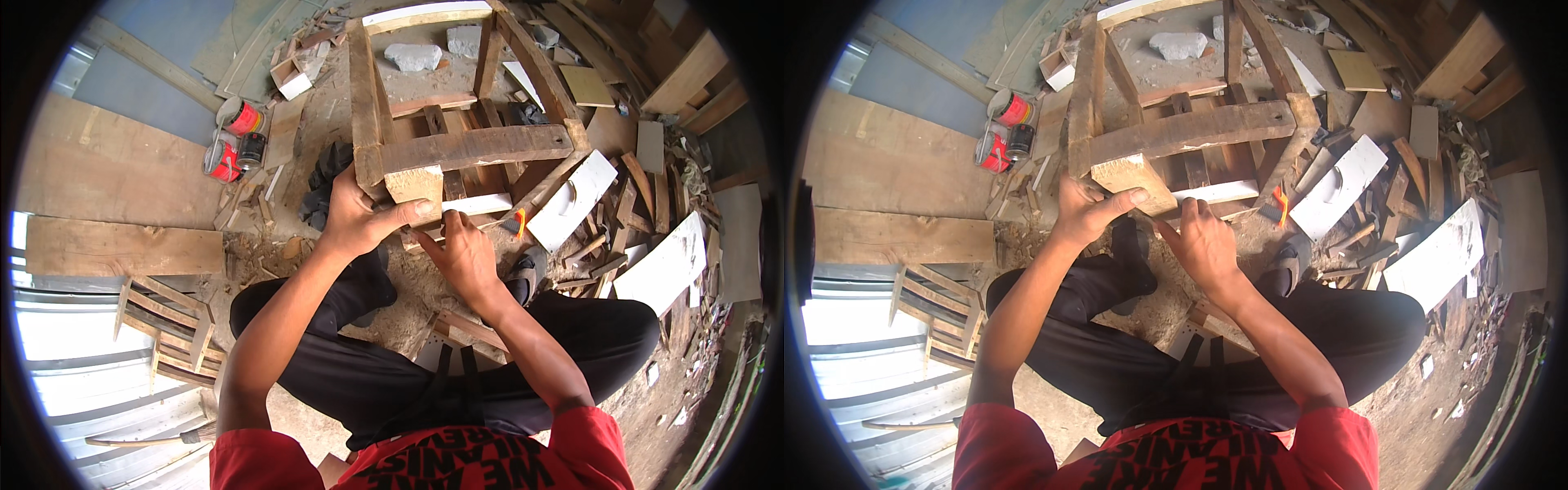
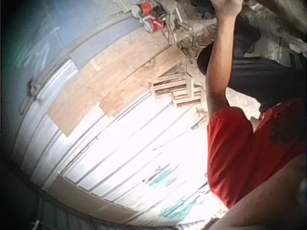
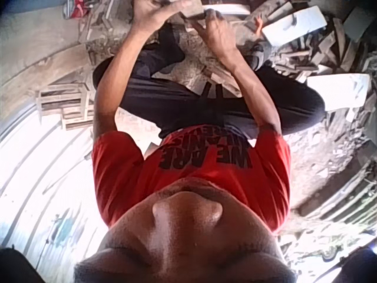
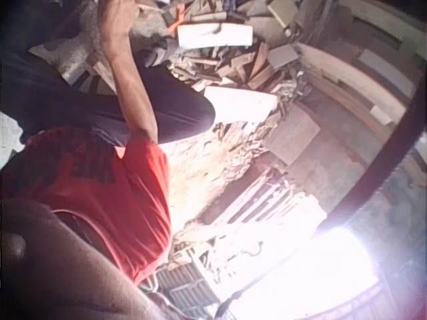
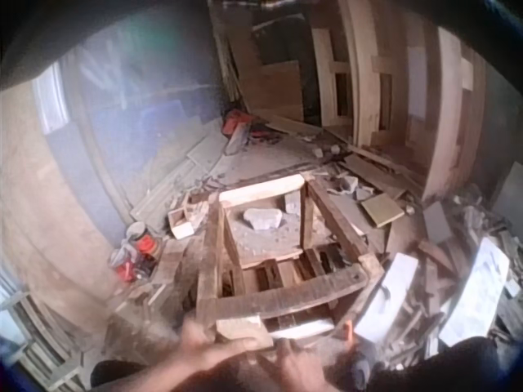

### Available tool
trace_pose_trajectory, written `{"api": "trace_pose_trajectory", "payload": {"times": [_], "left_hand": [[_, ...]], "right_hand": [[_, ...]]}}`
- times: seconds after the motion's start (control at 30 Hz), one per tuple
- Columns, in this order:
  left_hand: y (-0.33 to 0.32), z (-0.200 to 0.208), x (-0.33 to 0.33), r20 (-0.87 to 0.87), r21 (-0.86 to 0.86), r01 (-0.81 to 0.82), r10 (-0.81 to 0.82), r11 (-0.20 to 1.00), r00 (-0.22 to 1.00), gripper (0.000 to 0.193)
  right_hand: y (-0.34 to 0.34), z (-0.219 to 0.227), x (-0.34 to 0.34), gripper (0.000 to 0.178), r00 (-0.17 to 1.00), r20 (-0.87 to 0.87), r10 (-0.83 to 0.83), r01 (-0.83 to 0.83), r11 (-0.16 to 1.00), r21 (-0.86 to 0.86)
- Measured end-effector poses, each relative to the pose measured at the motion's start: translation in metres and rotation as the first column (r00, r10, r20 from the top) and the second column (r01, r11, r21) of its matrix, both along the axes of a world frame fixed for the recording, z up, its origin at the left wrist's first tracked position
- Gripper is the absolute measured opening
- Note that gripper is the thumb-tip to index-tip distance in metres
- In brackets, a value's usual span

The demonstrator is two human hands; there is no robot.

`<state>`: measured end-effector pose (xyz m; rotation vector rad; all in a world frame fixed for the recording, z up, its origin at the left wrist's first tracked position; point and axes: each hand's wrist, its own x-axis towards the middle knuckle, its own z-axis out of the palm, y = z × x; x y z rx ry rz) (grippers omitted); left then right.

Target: The person assembles a wooden frame by fitting small wooden pieces into joints and securing them with a hammer. They handle wooden planks and a hammer, working on the floor in a cluttered workshop.

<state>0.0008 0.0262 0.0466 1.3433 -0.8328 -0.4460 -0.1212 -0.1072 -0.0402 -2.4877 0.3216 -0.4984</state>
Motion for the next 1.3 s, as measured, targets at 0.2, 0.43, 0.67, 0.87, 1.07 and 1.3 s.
{"api": "trace_pose_trajectory", "payload": {"times": [0.2, 0.43, 0.67, 0.87, 1.07, 1.3], "left_hand": [[0.001, 0.003, 0.001, 0.027, 0.017, 0.005, -0.006, 1.000, 1.000, 0.042], [0.002, 0.005, -0.001, -0.039, 0.024, 0.026, -0.025, 0.999, 0.999, 0.043], [0.005, 0.001, 0.000, -0.050, 0.021, 0.048, -0.047, 0.999, 0.998, 0.050], [0.007, -0.004, 0.000, -0.024, 0.014, 0.043, -0.043, 0.999, 0.999, 0.054], [0.006, -0.002, -0.001, -0.033, -0.038, 0.032, -0.033, 0.999, 0.999, 0.058], [0.010, 0.003, 0.003, 0.025, -0.099, 0.069, -0.066, 0.993, 0.997, 0.066]], "right_hand": [[-0.003, -0.003, 0.004, 0.043, 1.000, -0.030, 0.004, -0.004, 1.000, 0.015], [0.001, 0.021, 0.008, 0.053, 0.986, 0.157, 0.059, -0.059, 0.998, -0.006], [0.009, 0.007, 0.011, 0.057, 0.975, 0.209, 0.078, -0.086, 0.996, 0.033], [0.009, 0.012, 0.011, 0.054, 0.970, 0.219, 0.105, -0.137, 0.981, 0.136], [0.008, 0.026, 0.005, 0.060, 0.995, 0.096, 0.036, -0.052, 0.986, 0.161], [0.000, 0.124, -0.044, 0.054, 0.950, 0.285, 0.132, -0.197, 0.957, 0.213]]}}
